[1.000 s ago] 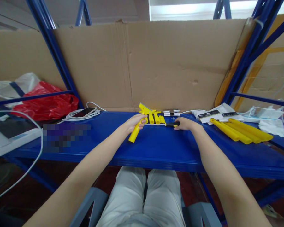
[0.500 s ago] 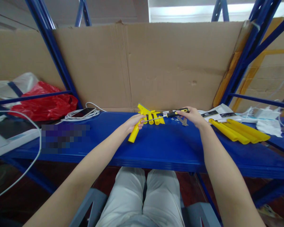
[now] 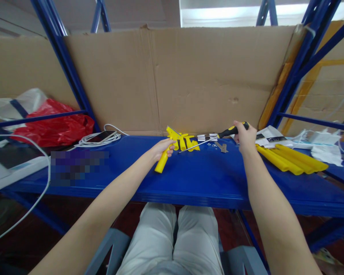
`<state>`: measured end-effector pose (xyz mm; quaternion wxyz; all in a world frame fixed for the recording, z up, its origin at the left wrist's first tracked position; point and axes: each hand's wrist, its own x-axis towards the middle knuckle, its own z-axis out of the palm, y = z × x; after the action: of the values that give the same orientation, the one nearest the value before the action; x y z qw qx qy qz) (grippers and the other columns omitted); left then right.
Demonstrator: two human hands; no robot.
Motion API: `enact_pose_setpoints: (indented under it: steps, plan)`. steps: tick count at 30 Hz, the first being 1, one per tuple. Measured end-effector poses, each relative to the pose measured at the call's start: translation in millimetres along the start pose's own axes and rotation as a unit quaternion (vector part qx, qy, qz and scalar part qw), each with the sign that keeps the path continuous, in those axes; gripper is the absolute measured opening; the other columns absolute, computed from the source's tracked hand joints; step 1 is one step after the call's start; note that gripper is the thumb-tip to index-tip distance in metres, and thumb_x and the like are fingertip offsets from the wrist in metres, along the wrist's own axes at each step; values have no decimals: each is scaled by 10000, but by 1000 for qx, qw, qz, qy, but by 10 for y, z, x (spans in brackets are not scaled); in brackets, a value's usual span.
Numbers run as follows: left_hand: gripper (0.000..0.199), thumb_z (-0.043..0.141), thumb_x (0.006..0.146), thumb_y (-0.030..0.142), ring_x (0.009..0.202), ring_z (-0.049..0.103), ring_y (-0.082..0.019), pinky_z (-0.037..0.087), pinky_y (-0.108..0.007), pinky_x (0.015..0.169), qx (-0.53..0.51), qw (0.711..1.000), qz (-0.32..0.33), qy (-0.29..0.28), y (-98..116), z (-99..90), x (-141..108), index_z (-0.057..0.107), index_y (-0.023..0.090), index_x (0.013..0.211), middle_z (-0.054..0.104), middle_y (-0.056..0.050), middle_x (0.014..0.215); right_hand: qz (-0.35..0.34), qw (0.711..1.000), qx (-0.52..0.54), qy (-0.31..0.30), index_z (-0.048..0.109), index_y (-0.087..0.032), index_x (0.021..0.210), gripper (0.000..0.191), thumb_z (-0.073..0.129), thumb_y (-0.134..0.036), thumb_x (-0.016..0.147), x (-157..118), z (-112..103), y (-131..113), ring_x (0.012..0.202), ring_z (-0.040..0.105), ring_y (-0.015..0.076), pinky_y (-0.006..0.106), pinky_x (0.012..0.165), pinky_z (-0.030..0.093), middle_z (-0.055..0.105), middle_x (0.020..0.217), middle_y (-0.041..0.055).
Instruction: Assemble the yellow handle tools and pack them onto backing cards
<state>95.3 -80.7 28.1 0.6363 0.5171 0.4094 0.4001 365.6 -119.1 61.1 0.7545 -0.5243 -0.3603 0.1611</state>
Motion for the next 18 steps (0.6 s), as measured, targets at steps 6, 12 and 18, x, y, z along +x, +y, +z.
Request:
enact_pose_setpoints:
  steps: [6, 12, 18]
  plan:
    - [151, 407, 889, 93, 271, 302, -41, 217, -152, 332, 13, 1000, -3, 2, 4, -3, -2, 398, 212, 795, 374, 107, 442, 21, 990, 81, 114, 417, -212, 636, 199, 533, -134, 779, 59, -24, -64, 390, 313, 70, 236, 348, 209, 359, 485, -65]
    - [138, 406, 887, 95, 271, 305, -37, 219, -148, 333, 20, 1000, -9, 3, -9, -5, 1, 406, 208, 808, 367, 109, 450, 67, 982, 112, 140, 441, -210, 755, 94, 473, -184, 839, 92, -28, -38, 364, 419, 96, 210, 336, 326, 419, 519, -63]
    - [128, 409, 892, 102, 272, 304, -37, 223, -143, 330, 26, 1000, -6, -3, -8, -12, 10, 406, 208, 821, 369, 111, 445, 92, 971, 153, 156, 416, -198, 754, 122, 456, -192, 869, 106, 6, -9, 321, 423, 88, 176, 301, 349, 441, 508, -69]
